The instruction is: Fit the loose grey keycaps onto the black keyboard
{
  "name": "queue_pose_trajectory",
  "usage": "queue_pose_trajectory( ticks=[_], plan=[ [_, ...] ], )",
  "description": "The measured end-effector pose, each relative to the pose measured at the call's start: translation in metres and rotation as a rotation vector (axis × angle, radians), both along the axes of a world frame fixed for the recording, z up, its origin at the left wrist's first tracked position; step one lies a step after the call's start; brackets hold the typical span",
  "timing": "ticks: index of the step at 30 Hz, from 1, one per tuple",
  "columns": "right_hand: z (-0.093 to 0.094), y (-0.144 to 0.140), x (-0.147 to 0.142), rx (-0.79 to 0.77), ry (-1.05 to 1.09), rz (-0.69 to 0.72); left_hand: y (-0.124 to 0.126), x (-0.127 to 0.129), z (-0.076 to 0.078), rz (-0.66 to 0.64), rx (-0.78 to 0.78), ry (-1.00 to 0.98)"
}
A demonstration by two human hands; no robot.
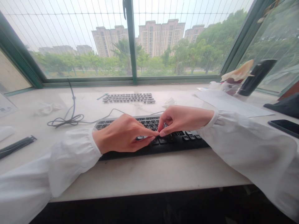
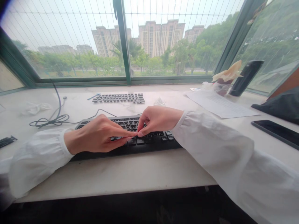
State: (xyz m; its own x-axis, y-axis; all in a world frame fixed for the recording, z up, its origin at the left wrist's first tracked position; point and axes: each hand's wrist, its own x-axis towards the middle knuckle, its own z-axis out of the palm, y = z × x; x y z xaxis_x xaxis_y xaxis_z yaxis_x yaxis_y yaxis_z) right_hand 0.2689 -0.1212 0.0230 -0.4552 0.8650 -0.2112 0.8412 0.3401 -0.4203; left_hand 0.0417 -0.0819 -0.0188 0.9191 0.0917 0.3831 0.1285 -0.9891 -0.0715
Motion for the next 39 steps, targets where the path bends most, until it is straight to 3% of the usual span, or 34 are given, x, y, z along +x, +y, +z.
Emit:
queue_pose_trajectory(
  ticks=[7,16,28,34,39],
  plan=[
    [0.0,-0.004,-0.005,0.025,0.001,-0.055,-0.005,0.002,0.004,0.0,-0.106,0.055],
    [-0.005,0.002,0.001,-0.008,0.068,-0.023,-0.009,0.004,0.006,0.08,-0.156,0.064],
    [-0.019,0.012,0.009,-0.156,0.192,0.055,-0.024,0.007,0.007,0.137,-0.065,0.083],
    [-0.017,0.012,0.006,-0.15,0.162,0.051,-0.033,0.01,0.007,0.152,0.057,0.116],
    [-0.019,0.01,0.007,-0.11,0.213,0.046,-0.034,0.012,0.008,0.159,0.024,0.105]
  ],
)
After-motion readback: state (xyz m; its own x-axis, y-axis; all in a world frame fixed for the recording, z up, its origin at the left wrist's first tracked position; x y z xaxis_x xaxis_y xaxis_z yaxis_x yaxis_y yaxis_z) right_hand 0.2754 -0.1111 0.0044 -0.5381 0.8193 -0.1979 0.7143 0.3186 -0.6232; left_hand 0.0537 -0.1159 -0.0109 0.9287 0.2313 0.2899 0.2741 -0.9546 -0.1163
